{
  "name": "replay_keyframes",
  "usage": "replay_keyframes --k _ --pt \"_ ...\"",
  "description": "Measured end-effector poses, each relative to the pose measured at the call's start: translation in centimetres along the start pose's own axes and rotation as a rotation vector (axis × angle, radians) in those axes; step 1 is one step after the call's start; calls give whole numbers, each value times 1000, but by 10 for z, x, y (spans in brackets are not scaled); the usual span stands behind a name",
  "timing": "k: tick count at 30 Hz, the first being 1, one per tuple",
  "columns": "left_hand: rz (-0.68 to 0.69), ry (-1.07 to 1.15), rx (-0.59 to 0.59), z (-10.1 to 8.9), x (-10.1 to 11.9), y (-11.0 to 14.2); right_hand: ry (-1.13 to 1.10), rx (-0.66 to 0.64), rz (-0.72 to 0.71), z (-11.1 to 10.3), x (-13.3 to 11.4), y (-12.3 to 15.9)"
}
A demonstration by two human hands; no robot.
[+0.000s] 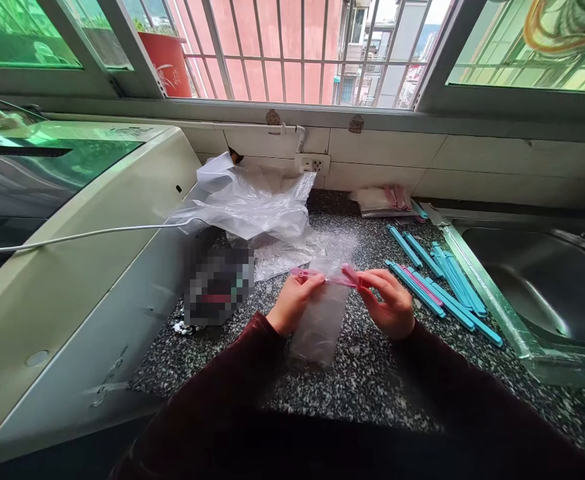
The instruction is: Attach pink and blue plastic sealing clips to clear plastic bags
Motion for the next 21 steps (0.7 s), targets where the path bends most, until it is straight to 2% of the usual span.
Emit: replay_keyframes --k 5,13,21 --pt "-29 0 0 0 -4 -2 40 -37 -22 5 0 1" --pt "-102 5 15 -3 -10 -8 24 -172 34 16 10 7" --pt "-134 32 -43 -1 -10 -8 40 -205 31 19 14 9"
Point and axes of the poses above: each hand's wrist, its own y-axis away from the middle knuckle, its own z-axis out of the palm, x = y × z, the point moved 5 cm from there along -y, towards the middle knuckle, and after that the axes turned 1 degree about y, right-handed, at the moved point
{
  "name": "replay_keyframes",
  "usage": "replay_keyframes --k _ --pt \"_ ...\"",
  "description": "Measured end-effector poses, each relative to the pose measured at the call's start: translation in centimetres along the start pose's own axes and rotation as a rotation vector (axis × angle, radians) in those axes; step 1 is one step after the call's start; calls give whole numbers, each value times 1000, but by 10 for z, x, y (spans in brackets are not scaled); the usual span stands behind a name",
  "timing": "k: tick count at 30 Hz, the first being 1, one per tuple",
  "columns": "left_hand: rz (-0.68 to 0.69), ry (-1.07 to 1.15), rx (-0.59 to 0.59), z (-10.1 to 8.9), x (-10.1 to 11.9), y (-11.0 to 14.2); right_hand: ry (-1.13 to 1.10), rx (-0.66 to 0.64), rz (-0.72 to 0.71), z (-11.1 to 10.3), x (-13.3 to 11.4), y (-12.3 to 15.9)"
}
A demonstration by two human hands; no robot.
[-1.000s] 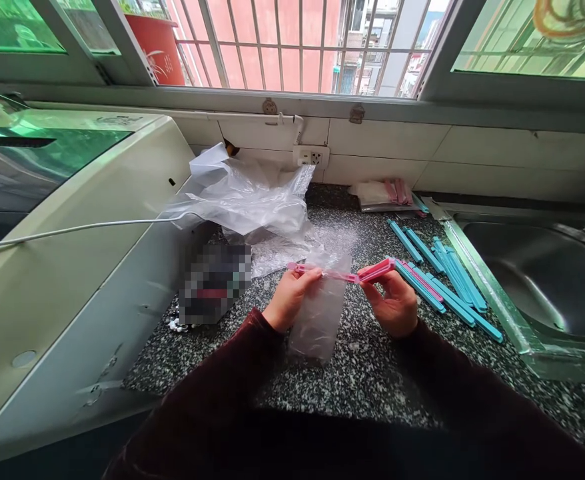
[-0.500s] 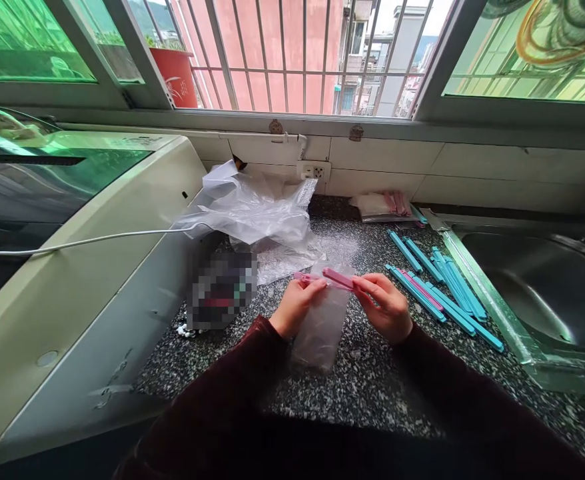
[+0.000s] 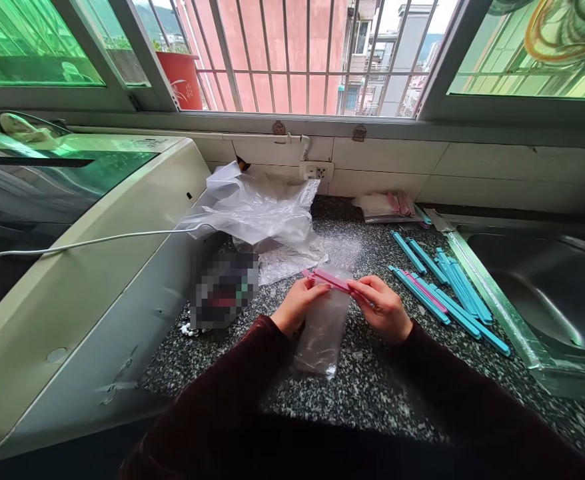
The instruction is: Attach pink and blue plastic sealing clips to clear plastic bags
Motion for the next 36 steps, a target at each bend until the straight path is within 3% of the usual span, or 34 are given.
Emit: replay_keyframes --k 6,13,20,24,29,36 --pt "25 -56 -9 0 3 2 29 -20 2 0 -2 0" --pt "202 -122 25 -6 11 0 51 -22 2 -1 -1 0" --pt "239 -100 135 -14 14 -1 -13 -30 27 -1 -4 1" --pt "192 87 138 -18 20 -1 -201 9 315 -7 7 1" --pt "153 204 158 -20 25 -1 -635 -139 789 6 23 11" --pt "119 165 101 -13 22 1 -972 -235 967 20 13 15"
Point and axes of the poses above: each hand's wrist, its own y-axis away from the middle knuckle, its own z-axis out of the palm, x = y × z, the point moved 5 cm from there along -y, towards the middle knuckle, and after that the axes turned 1 degree about y, right-handed, at the moved point
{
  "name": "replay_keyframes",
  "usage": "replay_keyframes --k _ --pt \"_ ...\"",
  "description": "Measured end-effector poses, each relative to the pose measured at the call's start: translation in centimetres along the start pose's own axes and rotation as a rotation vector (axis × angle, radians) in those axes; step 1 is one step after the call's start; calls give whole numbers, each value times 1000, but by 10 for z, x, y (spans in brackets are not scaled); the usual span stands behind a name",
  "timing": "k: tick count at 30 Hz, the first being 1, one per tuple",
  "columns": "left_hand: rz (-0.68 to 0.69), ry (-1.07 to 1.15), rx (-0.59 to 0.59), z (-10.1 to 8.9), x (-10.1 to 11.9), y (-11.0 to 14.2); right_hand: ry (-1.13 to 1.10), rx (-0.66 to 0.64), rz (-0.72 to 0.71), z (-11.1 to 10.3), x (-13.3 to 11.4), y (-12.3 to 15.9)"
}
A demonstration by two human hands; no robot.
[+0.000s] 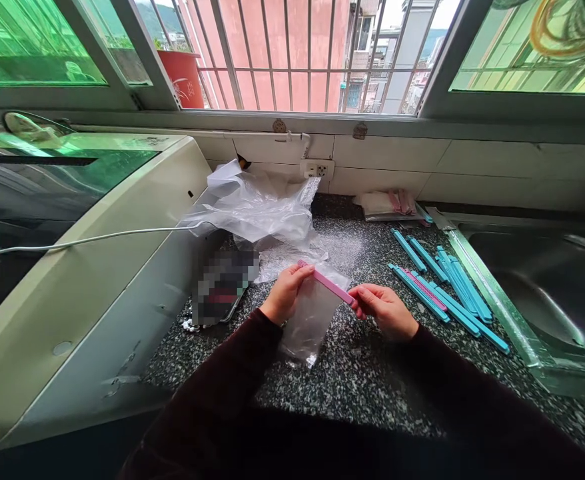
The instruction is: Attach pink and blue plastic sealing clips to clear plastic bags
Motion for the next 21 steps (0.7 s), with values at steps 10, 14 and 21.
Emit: replay_keyframes --k 10,14,21 --pt "-52 -32 -134 5 -12 1 235 -24 -26 5 -9 3" --pt "50 -132 -100 2 -6 -2 322 -2 -92 4 -9 3" --pt "144 -406 -111 1 -2 -2 376 -19 -105 6 -1 2"
Point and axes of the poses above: each hand's wrist, its own y-axis away from the middle knuckle, its own z-axis out of the palm, x = y × z, the point moved 5 cm from there along -y, towards the middle knuckle, and after that the axes turned 1 degree about y, right-handed, at the moved point
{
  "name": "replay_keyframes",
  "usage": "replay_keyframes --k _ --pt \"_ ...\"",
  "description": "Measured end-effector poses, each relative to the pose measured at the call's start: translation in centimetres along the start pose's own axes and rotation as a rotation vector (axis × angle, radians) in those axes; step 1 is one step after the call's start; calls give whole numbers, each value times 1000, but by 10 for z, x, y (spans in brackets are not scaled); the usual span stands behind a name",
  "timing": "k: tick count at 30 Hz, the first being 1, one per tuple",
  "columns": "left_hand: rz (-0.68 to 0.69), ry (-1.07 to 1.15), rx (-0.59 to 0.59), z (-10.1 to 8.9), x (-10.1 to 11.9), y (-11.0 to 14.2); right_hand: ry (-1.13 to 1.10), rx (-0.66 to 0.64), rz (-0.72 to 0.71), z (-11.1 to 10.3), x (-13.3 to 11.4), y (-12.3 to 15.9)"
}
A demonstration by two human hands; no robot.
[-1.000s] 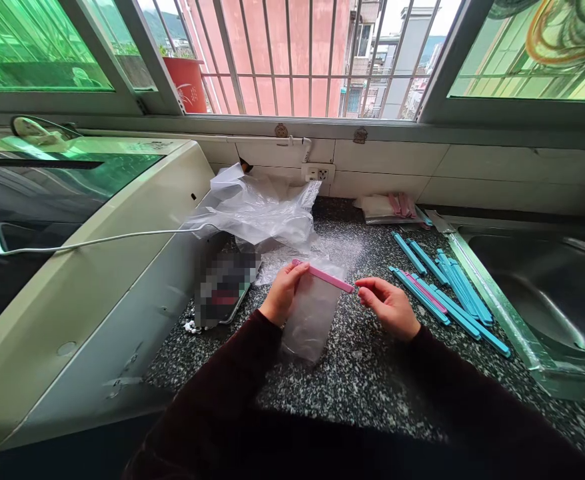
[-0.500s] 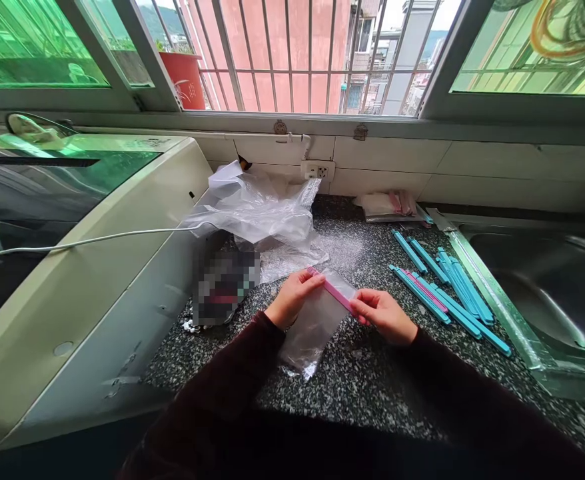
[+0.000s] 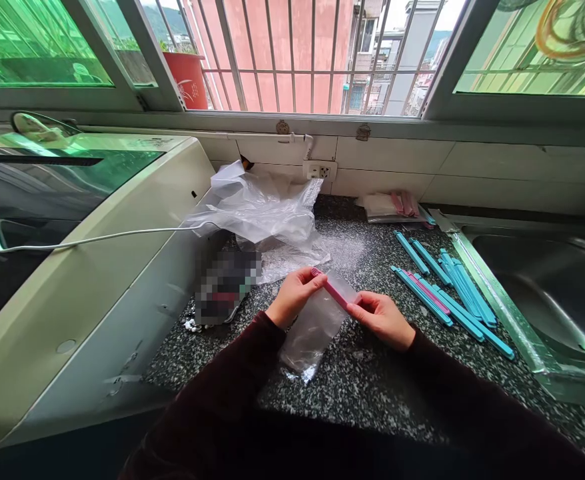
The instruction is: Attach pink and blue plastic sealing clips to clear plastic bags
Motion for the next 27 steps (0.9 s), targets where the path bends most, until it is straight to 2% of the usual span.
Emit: replay_keyframes --k 6,27 --pt "6 43 -25 3 0 1 32 10 -11 1 2 -1" --pt "28 110 13 2 1 4 22 72 -39 -3 3 -1"
Point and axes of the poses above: each hand's wrist, its own y-axis away from the middle knuckle, its own z-axis out of the palm, x = y × z, the point moved 5 cm from there along -y, towards the middle knuckle, and after that the axes turned 1 degree about y, right-handed, at the moved point
